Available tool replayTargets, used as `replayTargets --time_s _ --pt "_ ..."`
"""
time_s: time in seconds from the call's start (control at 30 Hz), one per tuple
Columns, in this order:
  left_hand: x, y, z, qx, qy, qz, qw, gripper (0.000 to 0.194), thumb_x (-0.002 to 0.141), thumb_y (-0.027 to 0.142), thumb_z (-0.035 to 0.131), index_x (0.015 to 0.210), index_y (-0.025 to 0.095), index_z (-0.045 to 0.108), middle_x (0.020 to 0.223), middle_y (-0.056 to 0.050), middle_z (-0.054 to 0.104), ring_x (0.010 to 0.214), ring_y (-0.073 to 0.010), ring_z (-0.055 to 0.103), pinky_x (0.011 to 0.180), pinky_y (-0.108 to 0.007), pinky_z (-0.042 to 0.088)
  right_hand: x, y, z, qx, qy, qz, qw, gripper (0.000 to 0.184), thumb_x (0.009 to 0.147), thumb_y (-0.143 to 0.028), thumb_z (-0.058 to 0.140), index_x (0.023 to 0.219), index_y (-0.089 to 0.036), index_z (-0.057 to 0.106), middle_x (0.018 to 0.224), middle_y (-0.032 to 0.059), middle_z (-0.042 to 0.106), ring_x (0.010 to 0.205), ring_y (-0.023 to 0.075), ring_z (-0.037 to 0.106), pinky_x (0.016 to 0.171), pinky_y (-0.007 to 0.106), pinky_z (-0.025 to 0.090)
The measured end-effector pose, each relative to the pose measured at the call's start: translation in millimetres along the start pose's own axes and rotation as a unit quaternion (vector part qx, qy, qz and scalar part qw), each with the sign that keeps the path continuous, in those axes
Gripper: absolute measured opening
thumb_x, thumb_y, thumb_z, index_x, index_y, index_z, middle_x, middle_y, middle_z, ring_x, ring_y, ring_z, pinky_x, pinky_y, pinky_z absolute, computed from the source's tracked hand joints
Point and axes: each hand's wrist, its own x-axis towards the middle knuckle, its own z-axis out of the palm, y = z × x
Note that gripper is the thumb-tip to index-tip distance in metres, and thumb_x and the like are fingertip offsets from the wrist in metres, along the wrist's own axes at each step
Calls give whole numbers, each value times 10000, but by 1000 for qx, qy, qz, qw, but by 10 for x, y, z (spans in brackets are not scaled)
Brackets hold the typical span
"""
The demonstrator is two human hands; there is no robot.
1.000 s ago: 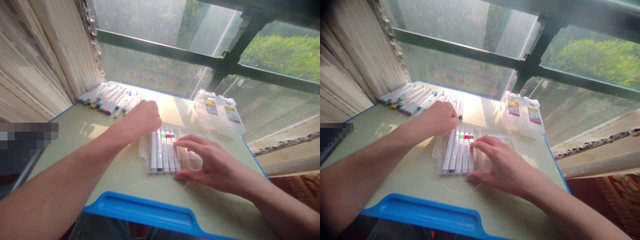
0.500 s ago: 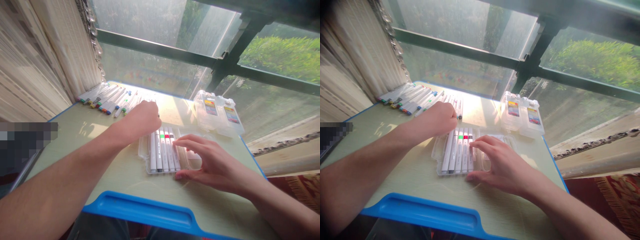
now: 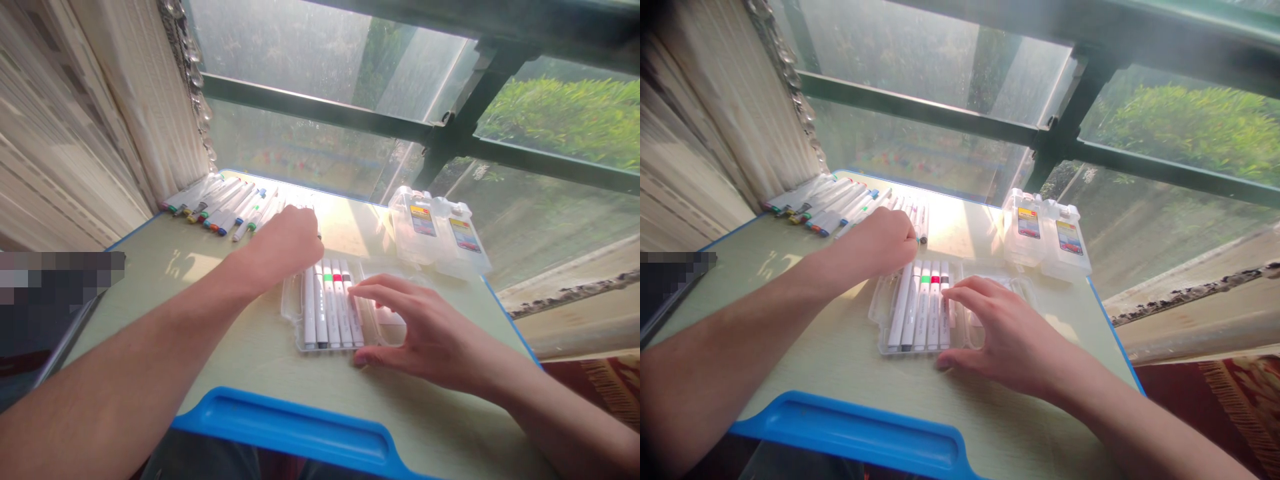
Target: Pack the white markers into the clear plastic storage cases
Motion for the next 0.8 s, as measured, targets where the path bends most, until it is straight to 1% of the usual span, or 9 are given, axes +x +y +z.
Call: replayTargets --time_s 0.1,0.2,0.3,0.43,0.5,0.6,0.7,0.8 --pt "-4 -2 5 43 -7 29 999 247 707 118 519 843 94 723 698 -125 665 644 -216 632 537 -280 392 -6 6 5 -4 1 4 1000 632 772 -543 757 1288 -207 615 1302 129 643 1139 285 653 963 433 545" --pt "-6 -9 11 43 -14 31 998 236 694 120 502 778 101 722 646 -116 652 555 -189 588 468 -275 335 -10 3 7 -5 0 4 1000 642 768 -542 759 1297 -210 608 1305 128 640 1138 284 654 968 441 545" --pt "-16 -9 7 38 -23 28 999 249 694 118 494 783 106 726 664 -120 669 545 -188 585 455 -276 322 -5 -2 10 1 1 -1 1000 639 759 -519 773 1292 -207 610 1296 129 644 1127 283 659 957 440 554" --pt "-38 -1 3 43 -24 25 998 273 707 117 489 831 116 731 703 -131 683 593 -217 627 468 -284 336 1 18 31 7 7 -9 1000 609 754 -482 785 1271 -201 626 1267 141 659 1096 287 675 918 429 575" --pt "-48 6 0 48 -10 19 999 288 720 120 482 863 115 733 724 -143 687 644 -239 654 493 -290 368 -7 38 47 12 13 -18 1000 611 752 -476 786 1278 -213 621 1272 138 656 1090 286 677 908 427 580" --pt "-51 5 -21 60 27 11 998 295 751 139 469 889 126 730 779 -154 699 734 -263 678 566 -307 432 -27 49 51 23 27 -34 999 595 772 -471 769 1290 -225 612 1277 136 652 1094 286 675 902 428 582" --pt "-23 -53 -74 57 64 -4 996 262 791 185 458 840 180 716 806 -116 708 765 -263 675 627 -329 475 -34 32 25 33 49 -37 998 500 836 -461 706 1272 -230 622 1252 134 664 1075 273 679 852 394 596" --pt "44 -198 -152 47 105 -55 992 228 813 242 476 831 225 702 851 -78 722 811 -255 671 696 -345 503 -15 27 7 37 77 -22 996 366 899 -426 633 1211 -235 653 1175 113 693 970 237 700 778 354 602"
